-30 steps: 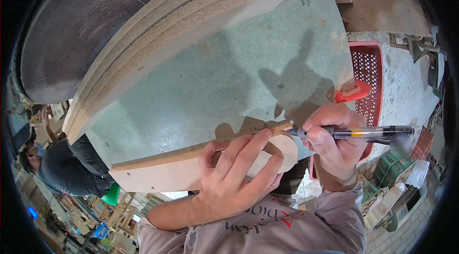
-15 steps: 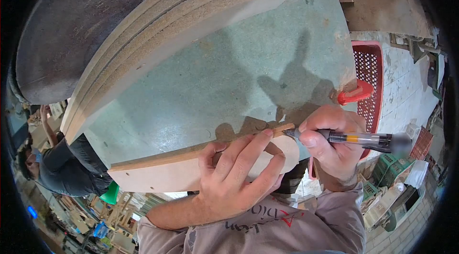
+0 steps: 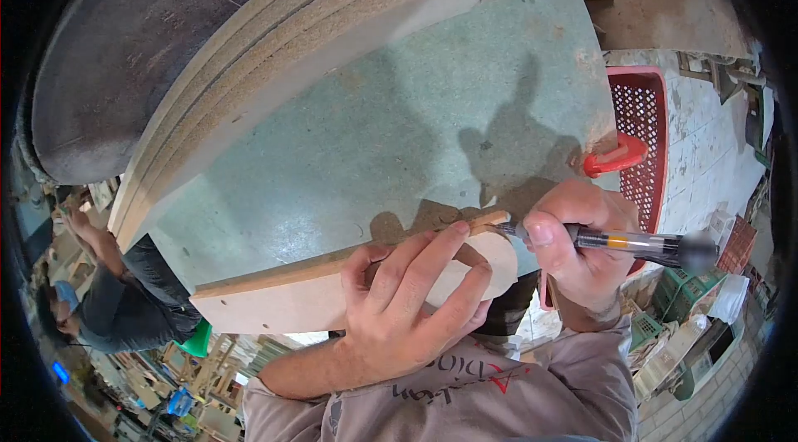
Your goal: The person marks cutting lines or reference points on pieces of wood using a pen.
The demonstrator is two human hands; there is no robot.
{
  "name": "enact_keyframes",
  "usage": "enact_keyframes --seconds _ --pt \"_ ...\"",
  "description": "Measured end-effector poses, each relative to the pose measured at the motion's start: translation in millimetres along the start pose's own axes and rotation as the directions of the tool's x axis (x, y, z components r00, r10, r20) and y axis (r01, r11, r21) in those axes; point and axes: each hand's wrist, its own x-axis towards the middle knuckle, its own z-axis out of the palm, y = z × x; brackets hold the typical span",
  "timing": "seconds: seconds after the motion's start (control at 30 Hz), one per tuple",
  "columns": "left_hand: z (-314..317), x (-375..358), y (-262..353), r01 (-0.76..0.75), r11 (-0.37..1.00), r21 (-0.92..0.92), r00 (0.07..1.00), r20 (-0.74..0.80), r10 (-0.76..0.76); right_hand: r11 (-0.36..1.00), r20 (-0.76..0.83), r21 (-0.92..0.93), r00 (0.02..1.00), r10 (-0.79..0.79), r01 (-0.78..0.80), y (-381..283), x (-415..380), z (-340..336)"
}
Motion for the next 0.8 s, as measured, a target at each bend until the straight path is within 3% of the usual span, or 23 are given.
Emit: enact_keyframes --seconds 0.23,0.47,0.67,0.8 --pt "2 1 -1 -0.016 1.000 0.025 0.999 -0.027 0.017 0.998 0.068 -0.019 0.996 -0.051 0.052 -1 2 -3" --pt "3 1 0 0.008 0.997 0.078 0.999 -0.042 -0.005 1.000 0.010 -0.015 1.000 0.006 -0.006 -2 -14 -5" --pt "5 0 -1 0.010 0.998 0.065 0.999 -0.050 -0.007 0.999 -0.054 -0.016 0.997 -0.049 0.048 5 -28 -8" --pt "5 1 0 0.010 0.997 0.071 0.999 -0.042 -0.007 0.997 -0.076 0.068 0.997 -0.020 0.026 4 -27 -8"
